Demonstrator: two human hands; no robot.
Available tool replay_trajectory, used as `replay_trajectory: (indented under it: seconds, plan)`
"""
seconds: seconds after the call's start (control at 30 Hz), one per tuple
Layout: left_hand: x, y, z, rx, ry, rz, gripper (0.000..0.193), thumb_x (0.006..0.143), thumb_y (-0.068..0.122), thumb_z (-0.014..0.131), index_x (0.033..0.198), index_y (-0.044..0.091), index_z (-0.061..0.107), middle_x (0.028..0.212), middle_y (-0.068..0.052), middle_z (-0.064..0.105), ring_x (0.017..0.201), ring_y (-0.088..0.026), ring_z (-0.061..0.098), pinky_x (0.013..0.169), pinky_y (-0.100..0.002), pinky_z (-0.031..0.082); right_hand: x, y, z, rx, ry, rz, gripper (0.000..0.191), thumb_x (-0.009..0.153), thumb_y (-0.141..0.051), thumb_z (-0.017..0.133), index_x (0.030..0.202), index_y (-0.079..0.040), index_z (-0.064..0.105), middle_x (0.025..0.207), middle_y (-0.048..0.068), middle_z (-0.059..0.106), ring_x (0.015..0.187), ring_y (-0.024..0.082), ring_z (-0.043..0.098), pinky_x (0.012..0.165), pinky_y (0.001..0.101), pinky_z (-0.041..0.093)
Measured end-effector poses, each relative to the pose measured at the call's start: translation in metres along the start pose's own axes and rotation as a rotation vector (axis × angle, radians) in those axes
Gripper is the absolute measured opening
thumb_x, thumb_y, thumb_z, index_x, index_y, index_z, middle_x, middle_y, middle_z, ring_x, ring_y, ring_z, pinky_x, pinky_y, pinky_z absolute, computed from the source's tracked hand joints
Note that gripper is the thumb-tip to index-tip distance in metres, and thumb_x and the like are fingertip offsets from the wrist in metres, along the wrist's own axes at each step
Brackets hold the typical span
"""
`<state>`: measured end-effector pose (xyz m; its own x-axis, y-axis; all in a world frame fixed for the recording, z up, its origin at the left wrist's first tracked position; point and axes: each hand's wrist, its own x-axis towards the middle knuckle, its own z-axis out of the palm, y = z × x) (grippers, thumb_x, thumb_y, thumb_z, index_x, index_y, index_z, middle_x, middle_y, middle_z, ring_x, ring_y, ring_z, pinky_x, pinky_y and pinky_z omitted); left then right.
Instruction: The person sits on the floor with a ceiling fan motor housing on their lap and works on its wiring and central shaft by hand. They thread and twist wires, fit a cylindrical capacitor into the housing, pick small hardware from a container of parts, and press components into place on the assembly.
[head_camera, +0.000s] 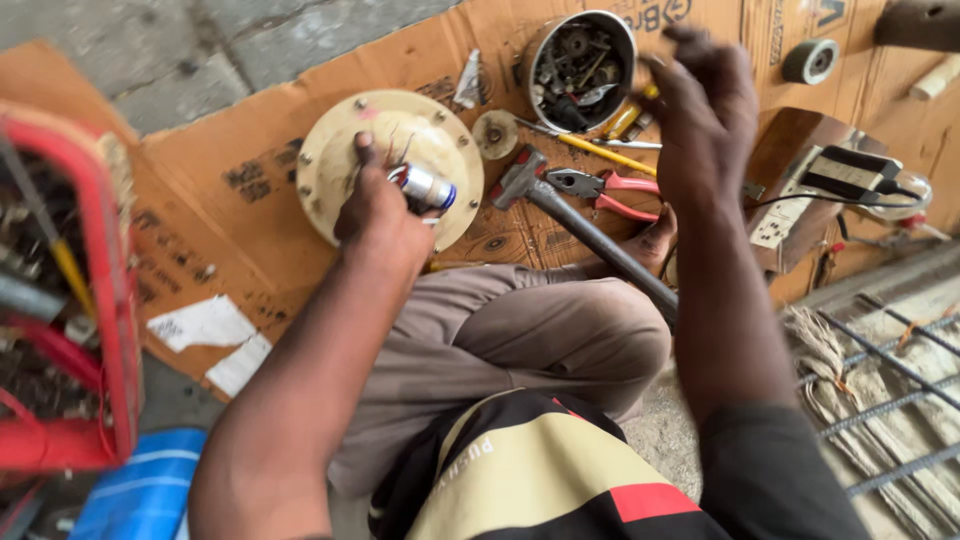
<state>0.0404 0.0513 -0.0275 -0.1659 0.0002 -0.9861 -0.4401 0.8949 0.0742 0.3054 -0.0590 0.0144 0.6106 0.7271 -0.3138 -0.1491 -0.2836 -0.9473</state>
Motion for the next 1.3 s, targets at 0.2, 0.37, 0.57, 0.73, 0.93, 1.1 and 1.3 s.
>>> replay_trajectory:
  seconds: [0.2, 0.37, 0.57, 0.73, 0.93, 1.1, 1.3]
  plan:
    - [0.006, 0.017, 0.0, 0.017, -0.367, -0.043, 0.076, 0.084, 0.064, 0.055, 0.145, 0.02, 0.051, 0.145, -0.014, 0.059, 0.126, -0.038, 0.062, 0.099, -0.071, 0.048, -0.069, 0.038, 0.04, 0.492, 0.095, 0.38, 0.005, 0.102, -0.002, 0.06, 0.105, -0.005, 0.058, 0.095, 0.014, 0.07, 0.08, 0.023, 0.072, 0.069, 0.0343, 0.062]
    - [0.007, 0.019, -0.047, 0.189, -0.484, 0.118, 0.076, 0.088, 0.063, 0.048, 0.152, 0.026, 0.033, 0.156, -0.012, 0.041, 0.13, -0.039, 0.051, 0.101, -0.071, 0.044, -0.107, 0.076, 0.088, 0.516, -0.109, 0.504, 0.014, 0.105, -0.009, 0.064, 0.117, -0.003, 0.065, 0.095, 0.009, 0.068, 0.08, 0.018, 0.068, 0.072, 0.0329, 0.061]
    - [0.014, -0.006, -0.094, 0.368, -0.308, 0.938, 0.047, 0.086, 0.015, 0.076, 0.128, -0.006, 0.068, 0.117, -0.023, 0.074, 0.096, -0.028, 0.073, 0.083, -0.041, 0.064, -0.112, 0.077, 0.114, 0.603, -0.199, 0.593, 0.019, 0.101, -0.008, 0.063, 0.118, 0.002, 0.065, 0.098, 0.01, 0.069, 0.085, 0.02, 0.07, 0.081, 0.0358, 0.063]
    - [0.01, -0.024, -0.068, 0.645, -0.228, 1.145, 0.028, 0.081, 0.013, 0.089, 0.102, 0.0, 0.076, 0.086, -0.006, 0.078, 0.075, -0.013, 0.072, 0.069, -0.028, 0.059, -0.104, 0.065, 0.11, 0.614, -0.241, 0.525, 0.019, 0.1, -0.001, 0.064, 0.118, 0.002, 0.064, 0.101, 0.012, 0.07, 0.084, 0.022, 0.068, 0.079, 0.0351, 0.06]
    - [-0.003, -0.025, -0.045, 0.462, -0.216, 1.07, 0.017, 0.084, 0.011, 0.084, 0.095, -0.001, 0.079, 0.081, -0.007, 0.079, 0.07, -0.015, 0.073, 0.066, -0.029, 0.06, -0.099, 0.051, 0.095, 0.787, -0.301, 0.511, 0.018, 0.102, 0.0, 0.06, 0.12, -0.001, 0.062, 0.106, 0.013, 0.068, 0.089, 0.021, 0.068, 0.08, 0.0343, 0.059]
    - [-0.002, -0.03, -0.043, 0.004, -0.631, 0.471, 0.018, 0.088, 0.002, 0.075, 0.105, 0.0, 0.072, 0.095, -0.007, 0.077, 0.076, -0.016, 0.073, 0.071, -0.029, 0.063, -0.101, 0.049, 0.077, 0.849, -0.371, 0.46, 0.016, 0.105, -0.003, 0.061, 0.121, -0.003, 0.063, 0.111, 0.013, 0.069, 0.09, 0.02, 0.066, 0.082, 0.0336, 0.057]
    - [-0.002, -0.044, -0.048, -0.171, -0.891, 0.171, 0.016, 0.093, 0.001, 0.073, 0.109, 0.002, 0.071, 0.103, -0.007, 0.075, 0.091, -0.017, 0.073, 0.082, -0.03, 0.064, -0.107, 0.056, 0.09, 0.72, -0.336, 0.394, 0.016, 0.101, -0.006, 0.066, 0.116, -0.005, 0.066, 0.113, 0.005, 0.069, 0.105, 0.018, 0.068, 0.092, 0.0447, 0.06]
